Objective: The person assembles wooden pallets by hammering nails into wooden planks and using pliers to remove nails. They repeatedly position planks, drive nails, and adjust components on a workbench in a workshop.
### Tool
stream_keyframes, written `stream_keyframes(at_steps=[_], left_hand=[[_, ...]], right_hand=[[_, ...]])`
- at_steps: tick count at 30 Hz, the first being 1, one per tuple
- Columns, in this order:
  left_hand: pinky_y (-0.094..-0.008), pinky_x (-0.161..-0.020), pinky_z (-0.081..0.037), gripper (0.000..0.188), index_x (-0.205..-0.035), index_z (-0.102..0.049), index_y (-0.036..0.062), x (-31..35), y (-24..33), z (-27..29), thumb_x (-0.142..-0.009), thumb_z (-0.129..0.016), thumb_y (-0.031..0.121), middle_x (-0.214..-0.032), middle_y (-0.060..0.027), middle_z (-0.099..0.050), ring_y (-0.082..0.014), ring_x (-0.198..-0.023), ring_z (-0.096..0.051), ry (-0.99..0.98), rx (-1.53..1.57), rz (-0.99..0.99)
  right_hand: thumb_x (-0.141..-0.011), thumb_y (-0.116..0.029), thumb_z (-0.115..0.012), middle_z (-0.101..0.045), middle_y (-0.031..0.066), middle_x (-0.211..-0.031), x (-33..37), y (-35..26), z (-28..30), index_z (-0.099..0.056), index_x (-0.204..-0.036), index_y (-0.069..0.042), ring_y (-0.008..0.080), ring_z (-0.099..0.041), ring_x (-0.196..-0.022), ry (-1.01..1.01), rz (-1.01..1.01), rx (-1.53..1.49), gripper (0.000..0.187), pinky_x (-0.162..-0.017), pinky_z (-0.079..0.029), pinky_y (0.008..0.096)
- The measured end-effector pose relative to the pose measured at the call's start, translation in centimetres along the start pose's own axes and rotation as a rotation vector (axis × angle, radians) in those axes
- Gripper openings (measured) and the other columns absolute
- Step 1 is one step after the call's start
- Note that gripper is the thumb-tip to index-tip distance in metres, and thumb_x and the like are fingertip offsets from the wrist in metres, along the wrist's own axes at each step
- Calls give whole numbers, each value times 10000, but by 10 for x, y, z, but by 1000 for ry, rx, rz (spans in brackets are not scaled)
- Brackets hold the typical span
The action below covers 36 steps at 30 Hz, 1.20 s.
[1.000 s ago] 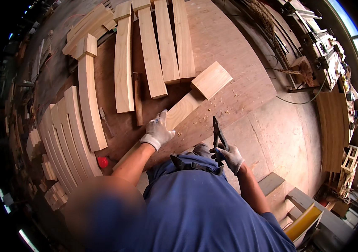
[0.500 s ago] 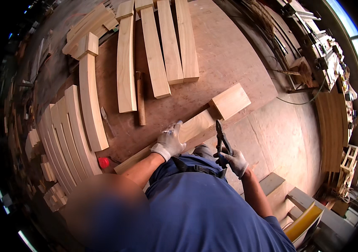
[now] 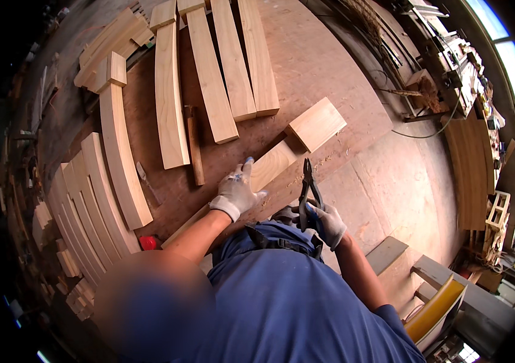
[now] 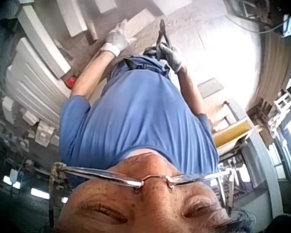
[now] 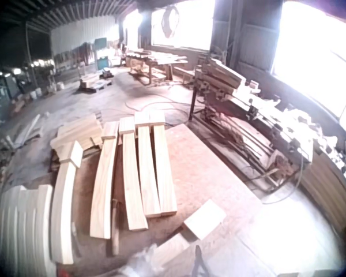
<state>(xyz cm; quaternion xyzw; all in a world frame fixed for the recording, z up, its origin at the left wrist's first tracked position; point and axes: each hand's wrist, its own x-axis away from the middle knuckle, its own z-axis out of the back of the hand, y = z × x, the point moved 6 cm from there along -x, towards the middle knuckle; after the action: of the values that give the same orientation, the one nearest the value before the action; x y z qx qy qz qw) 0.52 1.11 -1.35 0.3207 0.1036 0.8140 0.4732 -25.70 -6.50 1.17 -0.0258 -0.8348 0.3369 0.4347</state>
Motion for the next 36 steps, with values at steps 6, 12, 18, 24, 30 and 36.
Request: stream_keyframes(at_steps=[6, 12, 18, 24, 30, 36], left_hand=[[-471, -1207, -448, 1067, -1680, -339, 14, -33, 28, -5, -879, -820, 531, -1519, -233, -579, -388, -1402, -582, 13, -115, -81], [-466, -1172, -467, 1033, -1681, -344, 25, -38, 26, -13, -894, -791, 524, -1502, -219, -590, -367, -1355, -611, 35, -149, -63], [-481, -1208, -445, 1021, -1674, -364, 48, -40, 25, -14, -883, -799, 525, -1555, -223, -567, -387, -1402, -591, 19, -120, -45], [-480, -1217, -439, 1024, -1678, -364, 54, -39, 25, -13, -885, -793, 540, -1557, -226, -566, -386, -1414, -584, 7, -112, -44], [-476, -1199, -459, 1029, -1664, -381, 36, -41, 23, -18, -874, -803, 542, -1533, -237, -580, -388, -1402, -592, 49, -113, -66], [-465, -1178, -455, 1039, -1659, -366, 4, -37, 27, -10, -887, -801, 547, -1493, -222, -600, -359, -1380, -600, 54, -105, -91]], right_hand=[[-1122, -315, -643, -752, 194, -1271, -22, -8, -25, -615, -1432, 61, 309, -772, -1094, 31, -75, -137, 487, -928, -643, 432], [-1129, -328, -628, -734, 199, -1296, -32, -2, -29, -615, -1410, 60, 337, -750, -1137, 85, -121, -224, 480, -992, -630, 491], [-1130, -291, -615, -739, 195, -1330, -43, 11, -30, -601, -1429, 17, 353, -759, -1134, 79, -130, -377, 430, -936, -635, 483], [-1130, -321, -592, -751, 208, -1282, -42, 6, -39, -626, -1387, 9, 352, -756, -1094, 103, -161, -392, 420, -928, -625, 491], [-1134, -382, -579, -768, 181, -1142, -62, 14, -46, -667, -1273, -10, 317, -745, -987, 120, -208, -454, 407, -842, -611, 441], [-1124, -452, -588, -726, 127, -980, -70, -7, -73, -671, -1152, -32, 279, -683, -870, 66, -163, -628, 429, -800, -569, 418]])
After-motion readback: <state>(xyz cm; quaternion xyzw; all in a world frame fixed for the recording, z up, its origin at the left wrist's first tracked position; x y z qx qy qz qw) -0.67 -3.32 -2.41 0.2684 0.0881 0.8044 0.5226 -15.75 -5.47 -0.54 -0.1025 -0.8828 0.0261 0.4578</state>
